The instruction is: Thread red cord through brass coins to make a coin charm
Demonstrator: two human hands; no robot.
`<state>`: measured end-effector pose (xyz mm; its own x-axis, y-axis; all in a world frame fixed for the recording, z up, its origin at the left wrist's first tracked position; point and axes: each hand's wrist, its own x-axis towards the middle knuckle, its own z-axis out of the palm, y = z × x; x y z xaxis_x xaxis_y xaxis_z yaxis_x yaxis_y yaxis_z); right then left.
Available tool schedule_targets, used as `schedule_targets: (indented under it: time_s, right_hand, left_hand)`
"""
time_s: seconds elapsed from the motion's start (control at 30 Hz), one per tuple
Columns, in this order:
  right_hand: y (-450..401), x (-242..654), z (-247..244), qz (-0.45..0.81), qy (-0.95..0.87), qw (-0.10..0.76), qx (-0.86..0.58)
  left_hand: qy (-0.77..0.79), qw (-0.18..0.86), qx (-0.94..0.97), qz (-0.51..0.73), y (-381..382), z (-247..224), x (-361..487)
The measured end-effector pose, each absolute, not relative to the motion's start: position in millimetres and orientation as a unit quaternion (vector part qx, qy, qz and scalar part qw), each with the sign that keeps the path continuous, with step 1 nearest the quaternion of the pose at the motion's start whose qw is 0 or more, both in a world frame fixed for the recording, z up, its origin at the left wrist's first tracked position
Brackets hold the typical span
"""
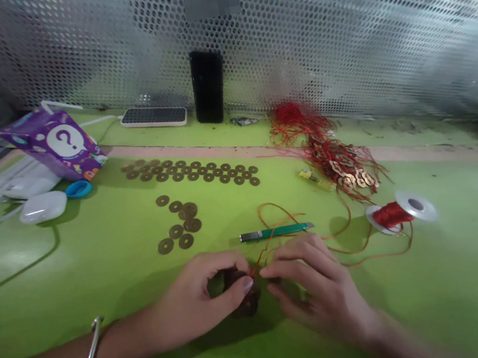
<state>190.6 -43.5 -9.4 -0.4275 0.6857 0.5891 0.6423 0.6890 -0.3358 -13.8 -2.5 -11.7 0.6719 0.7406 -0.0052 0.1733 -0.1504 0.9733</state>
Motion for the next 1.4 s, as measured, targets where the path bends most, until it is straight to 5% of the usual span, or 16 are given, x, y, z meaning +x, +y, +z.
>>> schedule_targets:
  time_s: [0.53,1.23,1.4]
  right_hand:
    - [-42.7,188.7,-14.1,0.140,-0.823,0.352,-0.424]
    - [-49.4,188.0,-11.1,0.090,-0.814,0.404,-0.407]
    - [-55.9,183.5,-5.0,0.259,-0.750,0.447,-0.414]
  left_hand:
    - [0.304,0.582,0.718,0.231,-1.4,-9.1,-15.0]
    - [0.313,0.495,0.786,0.197,-3.0,-11.8,-13.7]
    - [0.291,0.511,0.784,0.199,-2.0,-12.4,-15.2]
